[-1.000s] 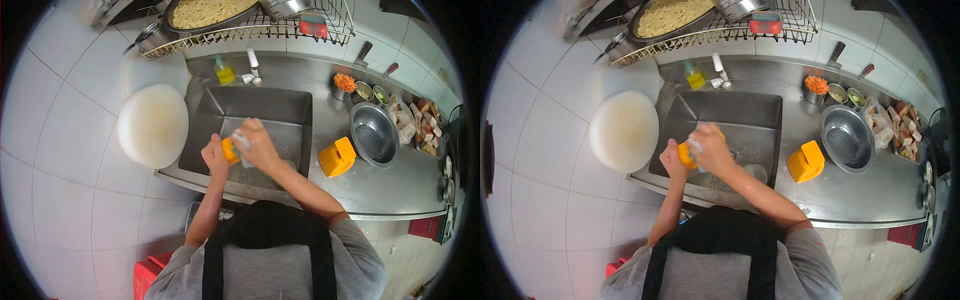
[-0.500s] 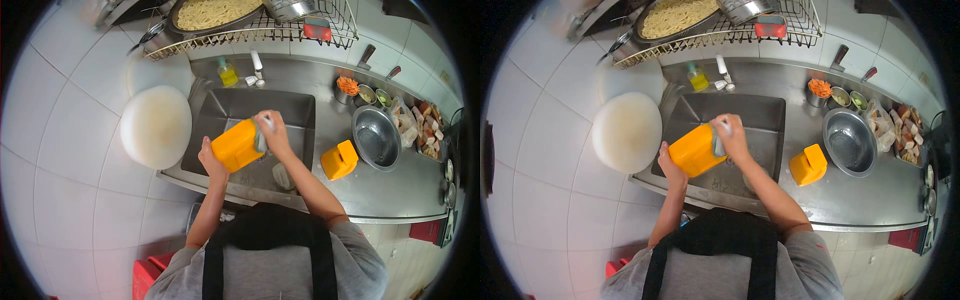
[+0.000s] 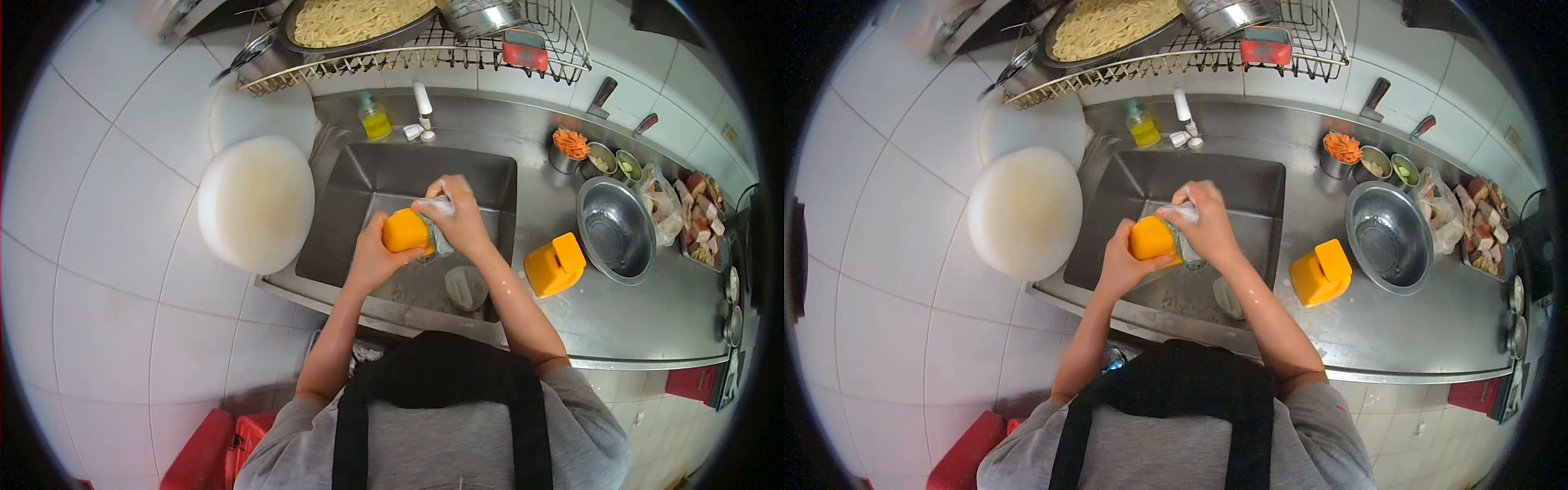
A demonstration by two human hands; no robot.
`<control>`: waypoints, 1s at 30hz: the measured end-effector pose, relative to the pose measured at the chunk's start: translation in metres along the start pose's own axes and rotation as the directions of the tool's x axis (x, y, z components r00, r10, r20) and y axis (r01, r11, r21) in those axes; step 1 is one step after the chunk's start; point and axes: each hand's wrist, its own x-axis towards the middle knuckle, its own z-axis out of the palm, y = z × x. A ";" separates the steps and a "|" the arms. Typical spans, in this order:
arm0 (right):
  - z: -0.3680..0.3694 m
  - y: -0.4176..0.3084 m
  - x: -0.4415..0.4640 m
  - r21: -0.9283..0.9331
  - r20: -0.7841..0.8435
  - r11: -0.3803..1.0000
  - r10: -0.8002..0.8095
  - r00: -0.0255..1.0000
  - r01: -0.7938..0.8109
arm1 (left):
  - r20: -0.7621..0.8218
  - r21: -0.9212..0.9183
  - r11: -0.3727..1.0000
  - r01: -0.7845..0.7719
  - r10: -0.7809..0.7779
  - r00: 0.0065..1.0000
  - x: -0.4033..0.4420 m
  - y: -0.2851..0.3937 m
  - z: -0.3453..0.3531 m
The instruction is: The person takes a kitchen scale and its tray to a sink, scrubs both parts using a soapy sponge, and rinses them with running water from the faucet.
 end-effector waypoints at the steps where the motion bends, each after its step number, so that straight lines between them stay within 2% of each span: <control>1: 0.002 0.000 -0.002 -0.165 -0.134 0.978 -0.150 0.979 0.128 | -0.042 -0.113 0.994 0.008 -0.013 0.999 -0.002 -0.008 0.007; 2: 0.005 0.000 -0.004 -0.341 -0.236 0.913 -0.313 0.920 0.223 | -0.081 -0.226 0.974 0.013 -0.033 0.996 -0.002 -0.006 0.011; 5: 0.023 0.005 -0.016 -0.162 -0.264 0.965 -0.245 0.933 0.208 | -0.224 0.022 0.997 -0.075 0.078 0.972 0.000 -0.001 0.016; 8: 0.042 -0.022 -0.032 -0.124 -0.151 0.951 -0.300 0.942 0.283 | -0.224 0.127 0.990 -0.069 0.097 0.970 0.002 -0.007 0.020; 9: 0.040 -0.020 -0.025 -0.071 -0.140 0.955 -0.294 0.946 0.287 | -0.236 0.111 0.990 -0.087 0.111 0.965 0.000 -0.007 0.019; 12: 0.013 0.017 0.001 -0.029 -0.013 0.999 -0.043 0.999 0.043 | -0.257 0.078 0.989 -0.123 0.140 0.956 -0.010 -0.005 0.018; 13: 0.017 0.029 0.001 -0.034 0.000 0.998 -0.054 0.999 0.054 | -0.247 0.074 0.990 -0.124 0.139 0.959 -0.012 -0.005 0.019; 16: 0.032 -0.006 -0.021 -0.049 -0.052 0.956 -0.293 0.955 0.290 | -0.231 0.094 0.987 -0.130 0.148 0.962 -0.009 -0.011 0.022; 17: 0.031 -0.008 -0.024 -0.022 -0.049 0.959 -0.283 0.958 0.282 | -0.225 0.109 0.986 -0.126 0.148 0.963 -0.011 -0.013 0.021; 20: 0.007 0.030 -0.006 -0.029 -0.026 0.994 -0.105 0.994 0.105 | -0.180 0.046 0.990 -0.137 0.143 0.973 -0.021 0.004 0.016; 21: 0.005 0.036 -0.003 0.018 -0.001 0.993 0.114 0.993 -0.114 | -0.193 0.020 0.989 -0.145 0.146 0.970 -0.023 0.004 0.018; 24: 0.027 0.014 -0.025 0.000 -0.120 0.958 -0.286 0.951 0.288 | -0.210 -0.015 0.987 -0.160 0.153 0.966 -0.018 0.001 0.023; 25: 0.023 -0.017 -0.032 -0.014 -0.132 0.962 -0.273 0.953 0.274 | -0.208 0.002 0.989 -0.145 0.142 0.968 -0.018 -0.002 0.022; 28: 0.018 0.032 -0.020 0.006 -0.110 0.988 -0.150 0.983 0.152 | -0.223 0.011 0.990 -0.139 0.138 0.965 -0.025 -0.001 0.022; 29: 0.010 0.033 -0.013 -0.004 -0.083 0.999 -0.051 0.995 0.051 | -0.233 0.005 0.988 -0.155 0.152 0.960 -0.022 0.001 0.023; 30: 0.012 0.032 -0.016 0.002 -0.078 0.994 -0.106 0.991 0.107 | -0.235 0.000 0.989 -0.151 0.147 0.961 -0.022 -0.001 0.025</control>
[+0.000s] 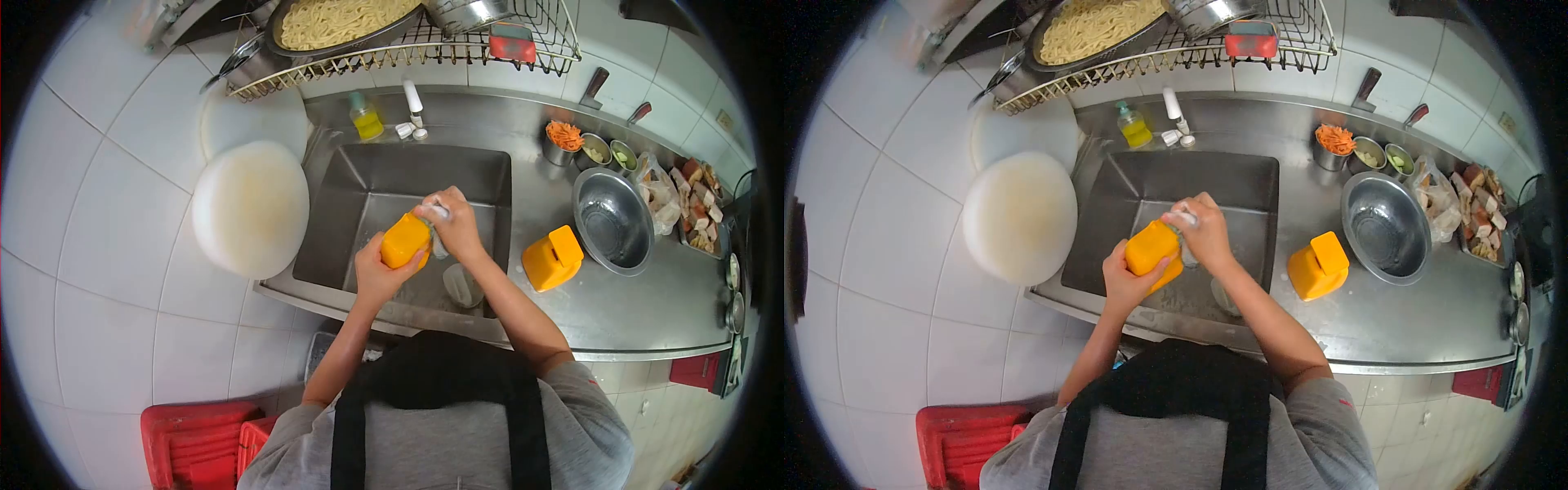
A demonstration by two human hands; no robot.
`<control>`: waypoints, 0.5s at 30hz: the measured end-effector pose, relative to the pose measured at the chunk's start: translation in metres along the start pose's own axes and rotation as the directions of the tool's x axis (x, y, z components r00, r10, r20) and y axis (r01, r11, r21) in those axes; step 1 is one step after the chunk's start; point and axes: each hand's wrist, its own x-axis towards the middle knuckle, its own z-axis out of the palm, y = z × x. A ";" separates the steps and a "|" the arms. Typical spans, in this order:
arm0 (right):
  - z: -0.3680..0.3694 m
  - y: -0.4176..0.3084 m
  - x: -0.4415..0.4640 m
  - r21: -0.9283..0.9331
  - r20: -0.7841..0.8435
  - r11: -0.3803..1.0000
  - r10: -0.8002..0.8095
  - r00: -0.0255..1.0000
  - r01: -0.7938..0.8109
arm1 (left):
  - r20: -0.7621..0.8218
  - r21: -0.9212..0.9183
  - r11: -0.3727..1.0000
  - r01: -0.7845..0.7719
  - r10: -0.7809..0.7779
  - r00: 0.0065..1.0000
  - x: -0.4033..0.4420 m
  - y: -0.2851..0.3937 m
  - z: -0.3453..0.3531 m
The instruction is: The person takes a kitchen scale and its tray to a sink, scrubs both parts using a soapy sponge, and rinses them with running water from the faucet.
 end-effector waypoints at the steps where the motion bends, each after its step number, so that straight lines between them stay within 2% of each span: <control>1: 0.006 -0.004 -0.006 0.011 0.002 0.998 -0.055 0.998 0.055 | 0.000 -0.003 1.000 0.003 -0.003 1.000 0.000 -0.006 0.002; 3: 0.018 -0.031 -0.014 -0.002 -0.034 0.988 -0.152 0.988 0.152 | 0.028 0.025 1.000 0.000 -0.001 1.000 0.002 -0.008 0.002; 5: 0.016 -0.013 -0.010 -0.023 0.006 0.997 -0.078 0.997 0.078 | 0.089 0.091 0.996 -0.012 0.004 0.996 0.002 -0.007 -0.009; 7: 0.009 0.021 -0.003 -0.072 0.058 0.997 0.000 0.998 0.004 | 0.108 0.080 0.997 0.009 -0.017 0.994 -0.004 -0.012 -0.012; 8: 0.005 0.040 -0.002 -0.034 0.089 0.996 0.079 0.993 -0.077 | 0.119 0.074 0.997 0.013 -0.022 0.993 -0.006 -0.015 -0.012; 10: -0.002 0.081 -0.003 0.032 0.164 0.971 0.230 0.959 -0.238 | -0.007 -0.157 0.983 0.097 -0.100 0.995 -0.011 -0.019 -0.009; 11: -0.006 0.099 -0.007 -0.103 0.258 0.954 0.299 0.919 -0.281 | -0.064 -0.268 0.955 0.125 -0.147 0.987 -0.011 -0.020 -0.010; 12: -0.008 0.117 -0.016 -0.238 0.342 0.923 0.372 0.863 -0.304 | -0.070 -0.251 0.959 0.130 -0.152 0.986 -0.009 -0.020 -0.016; 14: 0.003 0.182 -0.053 -0.490 0.390 0.802 0.552 0.737 -0.341 | -0.094 -0.222 0.965 0.137 -0.162 0.982 -0.003 -0.018 -0.027; 15: 0.011 0.219 -0.075 -0.588 0.382 0.723 0.644 0.662 -0.364 | -0.108 -0.288 0.948 0.136 -0.173 0.979 0.000 -0.019 -0.029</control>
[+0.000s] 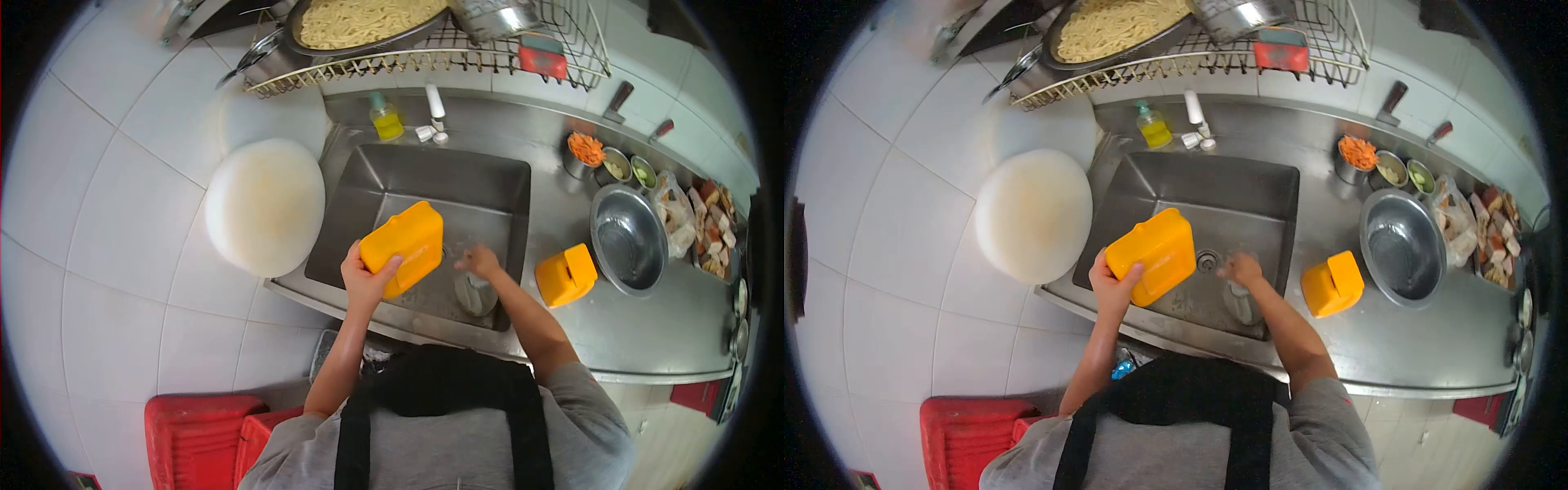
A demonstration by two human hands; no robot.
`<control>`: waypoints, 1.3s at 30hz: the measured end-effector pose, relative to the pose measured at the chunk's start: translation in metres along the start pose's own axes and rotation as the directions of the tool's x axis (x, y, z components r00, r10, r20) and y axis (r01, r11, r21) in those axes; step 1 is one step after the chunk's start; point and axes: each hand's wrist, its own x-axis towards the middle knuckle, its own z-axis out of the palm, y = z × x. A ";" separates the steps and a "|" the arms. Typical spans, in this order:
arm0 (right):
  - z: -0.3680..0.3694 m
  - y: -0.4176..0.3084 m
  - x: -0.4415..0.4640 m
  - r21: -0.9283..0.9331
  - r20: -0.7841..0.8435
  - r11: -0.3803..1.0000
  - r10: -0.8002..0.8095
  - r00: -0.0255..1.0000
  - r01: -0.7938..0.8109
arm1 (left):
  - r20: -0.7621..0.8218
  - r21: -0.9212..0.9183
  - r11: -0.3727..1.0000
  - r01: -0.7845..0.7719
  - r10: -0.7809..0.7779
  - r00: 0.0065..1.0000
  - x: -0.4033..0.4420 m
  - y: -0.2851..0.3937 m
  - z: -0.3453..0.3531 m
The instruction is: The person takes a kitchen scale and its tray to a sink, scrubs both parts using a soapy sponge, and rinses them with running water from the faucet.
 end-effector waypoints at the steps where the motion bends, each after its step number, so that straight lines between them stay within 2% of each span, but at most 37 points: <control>1: 0.025 0.025 0.007 -0.086 0.060 0.992 0.101 0.993 -0.096 | -0.021 -0.068 0.998 0.006 -0.008 1.000 0.001 0.000 -0.001; 3: 0.049 0.048 0.003 -0.164 0.090 0.970 0.197 0.976 -0.181 | -0.122 -0.148 0.988 0.047 -0.065 0.990 0.004 0.002 -0.004; 5: 0.069 0.064 -0.005 -0.157 0.038 0.971 0.188 0.982 -0.180 | -0.271 -0.191 0.974 0.122 -0.172 0.947 0.008 0.006 -0.004; 7: 0.104 0.100 0.004 -0.367 0.156 0.930 0.088 0.984 -0.025 | -0.323 -0.246 0.955 0.167 -0.243 0.915 0.013 0.001 -0.010; 9: 0.150 0.134 0.008 -0.526 0.293 0.850 0.143 0.945 0.034 | -0.378 -0.301 0.932 0.200 -0.309 0.873 0.018 0.000 -0.015; 11: 0.168 0.141 -0.009 -0.252 0.183 0.920 0.349 0.919 -0.299 | -0.428 -0.365 0.904 0.221 -0.374 0.823 0.026 0.005 -0.014; 13: 0.153 0.119 -0.013 -0.275 0.271 0.895 0.422 0.865 -0.350 | -0.458 -0.368 0.899 0.237 -0.397 0.795 0.029 0.003 -0.018; 15: 0.106 0.079 -0.016 -0.563 0.491 0.824 0.392 0.778 -0.060 | -0.508 -0.395 0.887 0.240 -0.429 0.747 0.032 -0.003 -0.022; 16: 0.118 0.093 -0.008 -0.467 0.454 0.867 0.405 0.794 -0.175 | -0.541 -0.419 0.877 0.235 -0.449 0.711 0.032 -0.008 -0.023; 17: 0.150 0.136 0.002 -0.357 0.417 0.890 0.423 0.805 -0.283 | -0.571 -0.444 0.867 0.226 -0.468 0.675 0.033 -0.013 -0.025; 18: 0.168 0.162 0.007 -0.235 0.381 0.894 0.445 0.810 -0.381 | -0.568 -0.456 0.863 0.218 -0.470 0.675 0.031 -0.020 -0.029; 21: 0.165 0.170 0.015 -0.119 0.291 0.828 0.557 0.778 -0.548 | -0.569 -0.490 0.845 0.213 -0.495 0.656 0.028 -0.036 -0.039; 23: 0.179 0.187 0.026 -0.344 0.280 0.829 0.539 0.794 -0.441 | -0.576 -0.514 0.822 0.246 -0.543 0.611 0.032 -0.035 -0.038; 24: 0.189 0.202 0.035 -0.448 0.272 0.807 0.532 0.802 -0.384 | -0.558 -0.501 0.827 0.255 -0.534 0.635 0.032 -0.036 -0.038; 26: 0.204 0.233 0.056 -0.389 0.347 0.877 0.423 0.837 -0.282 | -0.511 -0.473 0.836 0.279 -0.518 0.686 0.032 -0.036 -0.042; 27: 0.192 0.221 0.058 -0.354 0.382 0.906 0.368 0.848 -0.234 | -0.525 -0.442 0.850 0.285 -0.503 0.687 0.032 -0.038 -0.044; 29: 0.156 0.161 0.067 -0.343 0.467 0.892 0.434 0.771 -0.295 | -0.535 -0.386 0.870 0.307 -0.482 0.694 0.032 -0.044 -0.045; 31: 0.106 0.081 0.061 0.016 0.451 0.948 0.278 0.848 -0.319 | -0.550 -0.236 0.907 0.349 -0.421 0.721 0.035 -0.036 -0.039; 32: 0.101 0.070 0.070 0.179 0.392 0.970 0.083 0.916 -0.164 | -0.553 -0.160 0.917 0.365 -0.390 0.736 0.035 -0.033 -0.036; 34: -0.003 -0.056 0.027 0.507 0.344 0.824 0.073 0.936 -0.251 | -0.498 -0.136 0.934 0.330 -0.353 0.792 0.030 -0.047 -0.038; 35: -0.017 -0.075 0.019 0.483 0.154 0.875 -0.050 0.987 -0.031 | -0.469 -0.124 0.941 0.314 -0.334 0.818 0.026 -0.051 -0.037; 36: -0.030 -0.094 0.010 0.390 -0.045 0.904 -0.171 0.984 0.175 | -0.445 -0.126 0.947 0.296 -0.321 0.836 0.025 -0.048 -0.033; 38: -0.088 -0.168 -0.032 0.381 -0.065 0.866 -0.325 0.944 0.324 | -0.446 -0.047 0.961 0.273 -0.265 0.855 0.022 -0.051 -0.025; 39: -0.096 -0.189 -0.044 0.339 -0.155 0.826 -0.424 0.892 0.451 | -0.448 -0.006 0.966 0.260 -0.235 0.862 0.020 -0.053 -0.022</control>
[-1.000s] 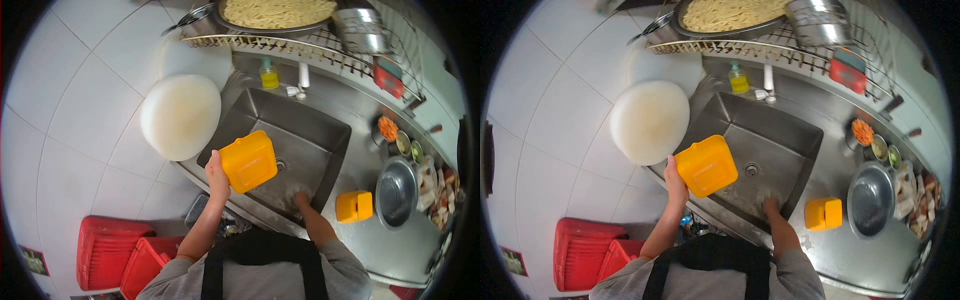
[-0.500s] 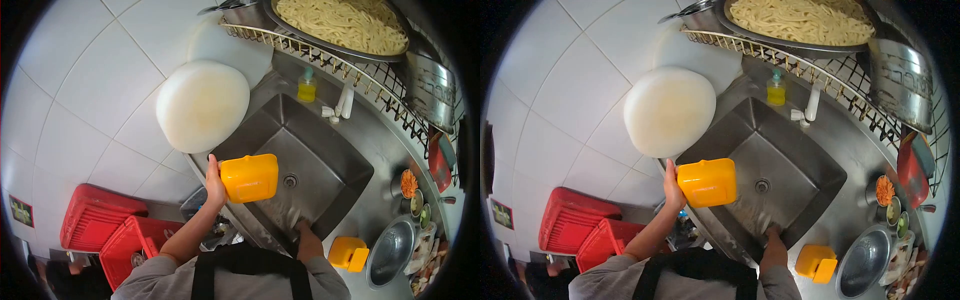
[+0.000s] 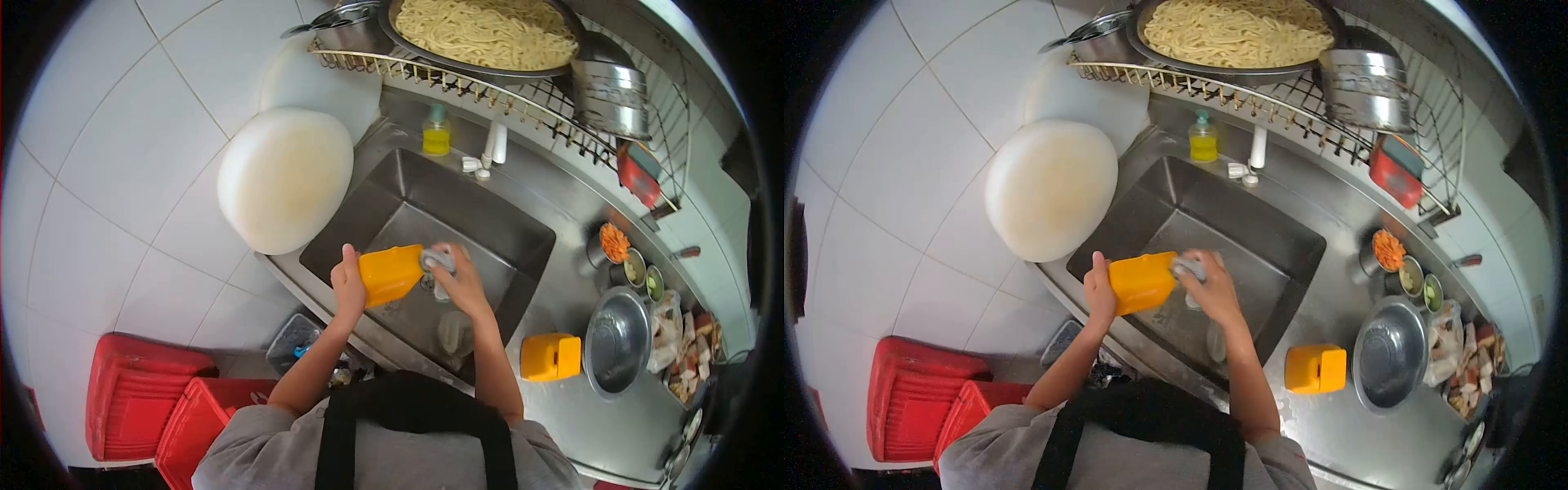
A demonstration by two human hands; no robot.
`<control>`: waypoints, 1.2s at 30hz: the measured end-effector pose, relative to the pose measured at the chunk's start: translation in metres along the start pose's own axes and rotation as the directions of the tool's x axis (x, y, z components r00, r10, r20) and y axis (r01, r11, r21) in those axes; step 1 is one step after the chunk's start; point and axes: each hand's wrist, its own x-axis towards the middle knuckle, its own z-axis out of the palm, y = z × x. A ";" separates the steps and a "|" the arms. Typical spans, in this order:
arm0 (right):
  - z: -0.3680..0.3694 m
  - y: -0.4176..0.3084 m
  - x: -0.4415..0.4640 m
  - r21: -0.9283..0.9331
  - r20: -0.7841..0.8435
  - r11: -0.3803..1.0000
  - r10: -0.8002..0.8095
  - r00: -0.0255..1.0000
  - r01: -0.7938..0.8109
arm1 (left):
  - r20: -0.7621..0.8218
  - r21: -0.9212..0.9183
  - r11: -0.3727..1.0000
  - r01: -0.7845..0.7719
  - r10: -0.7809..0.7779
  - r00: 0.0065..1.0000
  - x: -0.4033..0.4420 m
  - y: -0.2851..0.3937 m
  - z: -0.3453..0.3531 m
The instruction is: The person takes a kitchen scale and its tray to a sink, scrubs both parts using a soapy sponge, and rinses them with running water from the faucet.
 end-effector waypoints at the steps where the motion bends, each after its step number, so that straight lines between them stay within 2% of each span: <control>1: 0.003 -0.020 -0.002 -0.034 -0.039 0.990 -0.138 0.990 0.137 | 0.023 0.027 0.999 -0.019 0.018 1.000 -0.004 -0.003 0.002; 2: 0.008 -0.036 -0.004 -0.075 -0.071 0.959 -0.278 0.958 0.273 | 0.044 0.053 0.998 -0.042 0.040 0.998 -0.006 -0.007 0.005; 5: 0.029 -0.070 -0.020 -0.320 -0.008 0.863 -0.414 0.910 0.390 | 0.061 0.097 0.979 -0.182 0.177 0.982 -0.014 0.001 0.013; 6: 0.027 -0.068 -0.022 -0.334 -0.039 0.859 -0.423 0.905 0.387 | 0.052 0.107 0.966 -0.237 0.233 0.971 -0.018 0.006 0.012; 9: 0.019 -0.067 -0.018 -0.359 -0.087 0.842 -0.460 0.883 0.403 | 0.129 -0.023 0.961 -0.277 0.278 0.952 -0.023 0.019 0.001; 15: 0.021 -0.101 -0.036 -0.342 -0.033 0.797 -0.539 0.842 0.497 | 0.142 0.162 0.810 -0.563 0.546 0.826 -0.020 0.031 0.005; 18: 0.013 -0.089 -0.027 -0.341 -0.044 0.805 -0.529 0.847 0.485 | 0.137 -0.026 0.926 -0.376 0.375 0.917 -0.028 0.035 -0.004; 20: 0.008 -0.087 -0.030 -0.365 -0.058 0.814 -0.505 0.861 0.452 | 0.178 0.038 0.907 -0.420 0.408 0.896 -0.028 0.038 -0.008; 24: 0.020 -0.103 -0.040 -0.372 -0.046 0.772 -0.570 0.820 0.515 | 0.199 0.158 0.814 -0.559 0.529 0.825 -0.024 0.043 -0.007; 27: 0.005 -0.090 -0.030 -0.441 -0.021 0.745 -0.566 0.824 0.500 | 0.229 0.173 0.707 -0.686 0.649 0.726 -0.026 0.056 -0.016; 33: 0.007 -0.099 -0.038 -0.415 0.013 0.746 -0.567 0.823 0.521 | 0.306 0.264 0.700 -0.663 0.592 0.746 -0.018 0.055 -0.010; 36: 0.000 -0.083 -0.026 -0.449 0.030 0.732 -0.561 0.827 0.513 | 0.359 0.229 0.739 -0.633 0.541 0.761 -0.015 0.059 -0.013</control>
